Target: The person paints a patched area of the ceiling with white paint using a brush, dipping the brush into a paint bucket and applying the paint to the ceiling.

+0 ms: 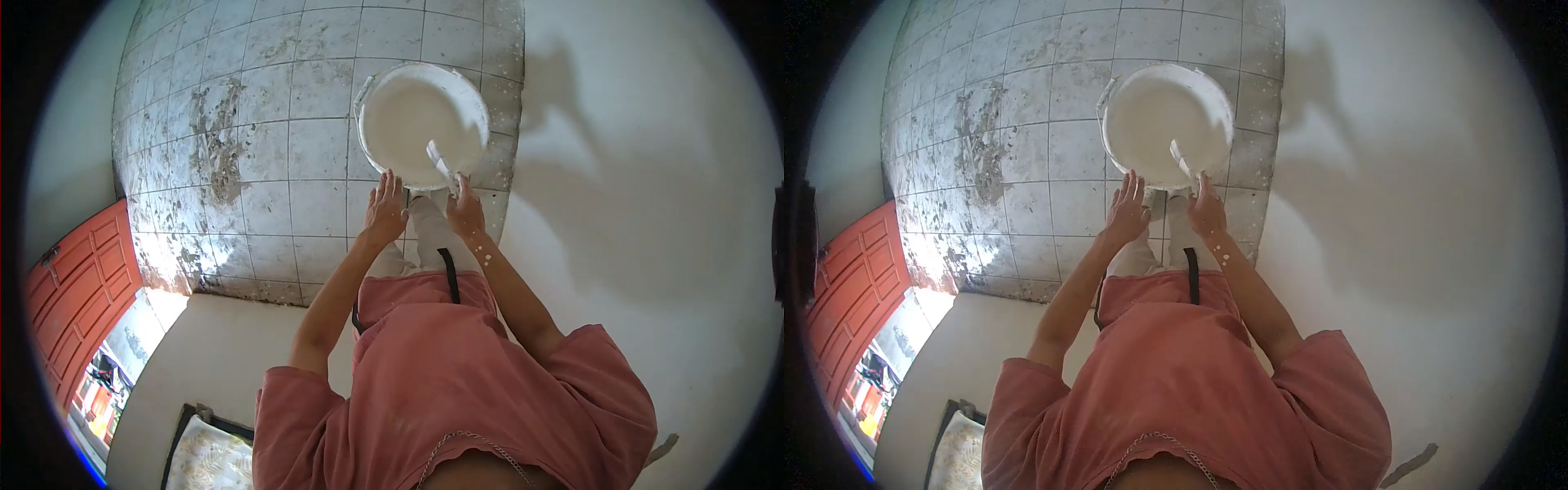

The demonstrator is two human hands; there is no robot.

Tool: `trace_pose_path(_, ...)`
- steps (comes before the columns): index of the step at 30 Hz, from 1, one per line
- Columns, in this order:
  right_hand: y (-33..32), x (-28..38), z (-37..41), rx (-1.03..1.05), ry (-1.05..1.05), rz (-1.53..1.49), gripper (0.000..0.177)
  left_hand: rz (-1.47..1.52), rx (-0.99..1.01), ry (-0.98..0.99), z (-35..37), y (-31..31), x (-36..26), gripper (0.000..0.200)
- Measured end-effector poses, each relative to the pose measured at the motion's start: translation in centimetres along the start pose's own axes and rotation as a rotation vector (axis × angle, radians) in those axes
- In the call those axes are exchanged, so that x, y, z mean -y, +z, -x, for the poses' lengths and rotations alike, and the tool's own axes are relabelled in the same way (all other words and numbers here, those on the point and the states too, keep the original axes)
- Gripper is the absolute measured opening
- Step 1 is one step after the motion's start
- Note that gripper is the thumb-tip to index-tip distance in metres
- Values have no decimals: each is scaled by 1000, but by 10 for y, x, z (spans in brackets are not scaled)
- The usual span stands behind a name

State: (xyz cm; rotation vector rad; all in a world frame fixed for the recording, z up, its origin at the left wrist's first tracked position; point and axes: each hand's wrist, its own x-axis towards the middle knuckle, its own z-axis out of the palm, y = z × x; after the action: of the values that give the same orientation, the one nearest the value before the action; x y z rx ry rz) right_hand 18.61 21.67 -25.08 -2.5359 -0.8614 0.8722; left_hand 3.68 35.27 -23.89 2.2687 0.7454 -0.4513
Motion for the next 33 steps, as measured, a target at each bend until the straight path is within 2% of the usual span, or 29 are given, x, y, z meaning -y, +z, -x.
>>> trace_pose_path(5, -3, 15, 14, 13, 124, -75, 57, -15, 14, 39, 1, 1, 4, 74)
trace_pose_path(8, 3, 9, 15, -72, 78, -176, 54, -77, 25, 79, -4, 5, 12, 75)
trace_pose_path(11, -1, 6, 14, -15, 185, -172, 52, -65, 54, 94, -5, 1, 12, 75)
trace_pose_path(14, -3, 4, 15, -183, 64, -198, 50, -104, 60, 122, -8, -1, 14, 76)
trace_pose_path(17, -10, -2, 11, -65, 188, -165, 48, -121, 63, 153, -10, 6, 16, 76)
trace_pose_path(20, -17, 3, 14, -175, 138, -186, 48, -165, 70, 187, -15, -1, 18, 76)
trace_pose_path(23, -4, -7, 14, -132, 207, -145, 45, -205, 97, 209, -15, -3, 21, 76)
trace_pose_path(26, -13, -5, 17, -324, 147, -377, 40, -224, 133, 230, -18, -6, 22, 76)
trace_pose_path(29, -21, -13, 17, -121, 237, -1350, 34, -199, 106, 278, -22, -5, 29, 77)
trace_pose_path(30, -36, -8, 28, -110, 164, -1557, 32, -175, 105, 308, -26, -3, 35, 75)
trace_pose_path(33, -67, 9, 64, -207, 176, -1800, 32, -137, 191, 307, -31, -18, 30, 74)
